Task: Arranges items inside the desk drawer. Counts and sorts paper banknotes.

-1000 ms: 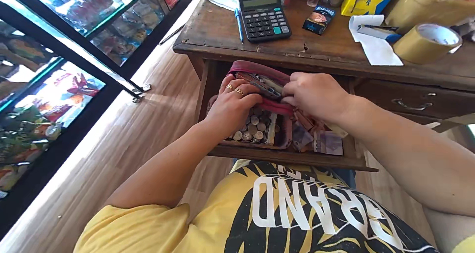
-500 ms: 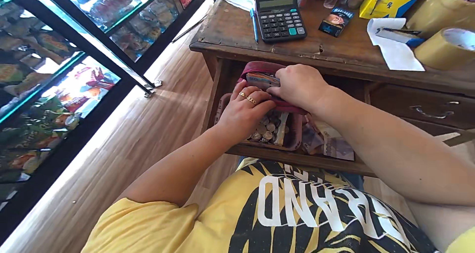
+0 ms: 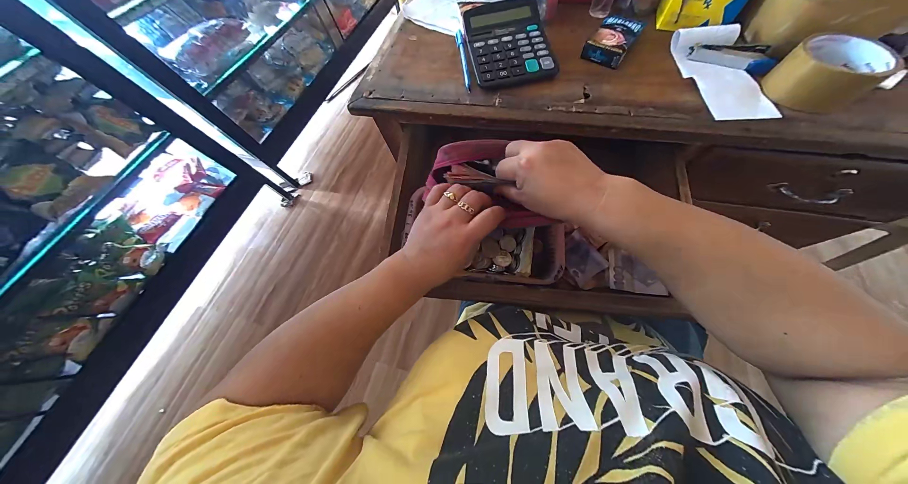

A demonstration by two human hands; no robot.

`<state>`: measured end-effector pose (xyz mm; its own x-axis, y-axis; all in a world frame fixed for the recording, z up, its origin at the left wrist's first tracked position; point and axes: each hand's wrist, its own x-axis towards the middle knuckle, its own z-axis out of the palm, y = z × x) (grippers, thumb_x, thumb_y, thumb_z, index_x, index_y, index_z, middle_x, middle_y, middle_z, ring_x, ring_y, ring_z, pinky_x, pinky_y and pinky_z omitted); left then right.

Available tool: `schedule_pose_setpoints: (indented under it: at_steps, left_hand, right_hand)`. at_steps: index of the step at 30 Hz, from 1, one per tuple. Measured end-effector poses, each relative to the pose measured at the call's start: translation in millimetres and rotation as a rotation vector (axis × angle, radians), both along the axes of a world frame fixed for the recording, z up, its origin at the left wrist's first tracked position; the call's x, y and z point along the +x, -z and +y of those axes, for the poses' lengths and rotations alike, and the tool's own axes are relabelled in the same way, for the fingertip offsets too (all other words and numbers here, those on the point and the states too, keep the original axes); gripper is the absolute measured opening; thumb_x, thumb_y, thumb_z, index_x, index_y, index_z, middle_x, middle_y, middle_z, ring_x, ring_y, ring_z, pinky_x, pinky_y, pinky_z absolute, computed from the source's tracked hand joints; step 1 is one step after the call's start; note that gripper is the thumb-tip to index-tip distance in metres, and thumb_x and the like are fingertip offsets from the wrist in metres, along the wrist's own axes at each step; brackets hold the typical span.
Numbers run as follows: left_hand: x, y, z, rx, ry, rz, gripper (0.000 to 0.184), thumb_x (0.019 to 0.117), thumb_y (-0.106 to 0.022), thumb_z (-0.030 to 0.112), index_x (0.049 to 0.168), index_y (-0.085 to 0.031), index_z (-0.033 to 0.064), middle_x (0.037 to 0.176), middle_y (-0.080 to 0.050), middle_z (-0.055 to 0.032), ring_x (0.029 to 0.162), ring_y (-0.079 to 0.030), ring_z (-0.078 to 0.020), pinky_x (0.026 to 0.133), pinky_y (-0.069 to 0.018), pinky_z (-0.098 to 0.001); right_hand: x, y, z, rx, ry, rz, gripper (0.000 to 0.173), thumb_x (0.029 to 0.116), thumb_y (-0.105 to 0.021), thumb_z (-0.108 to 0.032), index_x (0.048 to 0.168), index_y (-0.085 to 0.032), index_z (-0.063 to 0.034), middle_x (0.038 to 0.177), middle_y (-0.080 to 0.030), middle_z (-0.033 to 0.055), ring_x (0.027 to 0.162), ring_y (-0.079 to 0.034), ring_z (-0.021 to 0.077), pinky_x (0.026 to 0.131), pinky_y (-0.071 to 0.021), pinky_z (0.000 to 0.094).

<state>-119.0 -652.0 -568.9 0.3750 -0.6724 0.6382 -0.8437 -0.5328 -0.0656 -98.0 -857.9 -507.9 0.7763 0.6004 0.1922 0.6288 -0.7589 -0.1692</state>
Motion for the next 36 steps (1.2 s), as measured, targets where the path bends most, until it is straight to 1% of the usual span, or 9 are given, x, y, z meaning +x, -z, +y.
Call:
schedule_pose_setpoints:
  at_steps: [3,7,13,16,19,25,29,33,36]
  left_hand:
    - [11.7,-10.1,7.6,-0.048,-0.025,-0.006,0.013,0.0941,-0.060,0.004,0.098,-0.071,0.0086,0.096,-0.071,-0.0135,0.095,-0.068,-0.0334,0.087,-0.0511,-0.0513]
    - [27.7,-42.9,24.4,-0.013,-0.117,0.280,0.020,0.0951,-0.059,0.001,0.108,-0.074,0.0032,0.109,-0.072,-0.0198,0.108,-0.067,-0.0409,0.096,-0.0501,-0.0607]
    - [57.8,-23.3,20.9,-0.010,-0.104,0.094,0.017,0.0949,-0.057,0.000,0.101,-0.073,0.0012,0.101,-0.071,-0.0225,0.099,-0.067,-0.0430,0.088,-0.0511,-0.0593]
    - [67.7,-9.0,7.7,0.054,-0.093,0.295,0.019,0.0920,-0.058,-0.005,0.102,-0.074,-0.0006,0.106,-0.071,-0.0233,0.106,-0.067,-0.0443,0.093,-0.0504,-0.0619]
    - [69.1,-25.3,-1.2,0.117,-0.197,0.617,0.020,0.0937,-0.063,-0.002,0.111,-0.073,-0.0006,0.113,-0.070,-0.0233,0.113,-0.065,-0.0434,0.099,-0.0482,-0.0639]
    - [40.7,-104.3,-17.2,0.427,-0.322,0.927,0.048,0.0959,-0.073,0.032,0.139,-0.062,0.0140,0.143,-0.058,-0.0151,0.132,-0.054,-0.0345,0.107,-0.0423,-0.0613]
    - [34.4,-105.2,-46.2,-0.016,0.047,1.292,0.059,0.1015,-0.058,0.033,0.152,-0.045,0.0057,0.138,-0.063,-0.0075,0.123,-0.062,-0.0145,0.107,-0.0498,-0.0357]
    - [48.1,-75.5,-79.1,-0.548,0.410,1.823,0.046,0.1036,-0.046,0.040,0.137,-0.049,0.0080,0.121,-0.068,-0.0070,0.111,-0.067,-0.0187,0.099,-0.0560,-0.0391]
    - [43.0,-70.4,-97.3,-0.918,0.335,1.849,0.034,0.1082,-0.029,0.023,0.126,-0.053,0.0068,0.111,-0.068,-0.0103,0.097,-0.069,-0.0199,0.087,-0.0582,-0.0375]
  right_hand:
    - [-1.2,-3.7,-10.1,0.140,-0.076,-0.097,0.018,0.0962,-0.068,-0.018,0.092,-0.074,-0.0016,0.089,-0.068,0.0158,0.079,-0.070,0.0317,0.066,-0.0566,0.0488]
    - [-3.6,-28.2,-43.1,0.466,-0.004,-0.188,0.024,0.0978,-0.068,-0.025,0.095,-0.076,-0.0028,0.092,-0.071,0.0121,0.086,-0.069,0.0209,0.079,-0.0567,0.0391]
    - [-22.6,-44.3,-99.1,0.877,0.270,-0.308,0.022,0.0966,-0.072,-0.026,0.098,-0.073,-0.0051,0.095,-0.069,-0.0030,0.088,-0.062,-0.0053,0.083,-0.0519,0.0152]
    - [-34.0,-30.6,-110.8,1.085,0.315,-0.130,0.011,0.0939,-0.075,-0.021,0.099,-0.071,-0.0119,0.090,-0.071,-0.0120,0.083,-0.066,-0.0051,0.080,-0.0576,0.0185]
    - [-46.0,-20.6,-105.9,1.371,0.476,0.367,0.003,0.0993,-0.066,-0.013,0.102,-0.068,-0.0127,0.084,-0.072,-0.0082,0.069,-0.067,-0.0012,0.059,-0.0574,0.0173]
    - [-33.9,-0.5,-89.4,1.623,0.569,0.923,0.021,0.1070,-0.055,-0.028,0.119,-0.058,-0.0108,0.086,-0.064,-0.0005,0.055,-0.056,0.0023,0.046,-0.0480,0.0160]
    - [-31.0,-13.6,-74.3,1.608,0.534,0.955,0.023,0.1047,-0.059,-0.031,0.116,-0.061,-0.0114,0.083,-0.064,-0.0007,0.056,-0.059,0.0037,0.045,-0.0501,0.0180]
    - [-34.4,-7.3,-59.7,1.547,0.480,0.896,0.028,0.1013,-0.064,-0.037,0.114,-0.065,-0.0125,0.082,-0.067,-0.0001,0.064,-0.065,0.0065,0.055,-0.0561,0.0226]
    - [-29.9,1.9,-61.1,1.301,0.500,0.766,0.032,0.1027,-0.062,-0.037,0.110,-0.069,-0.0061,0.085,-0.071,0.0024,0.073,-0.068,0.0085,0.067,-0.0582,0.0264]
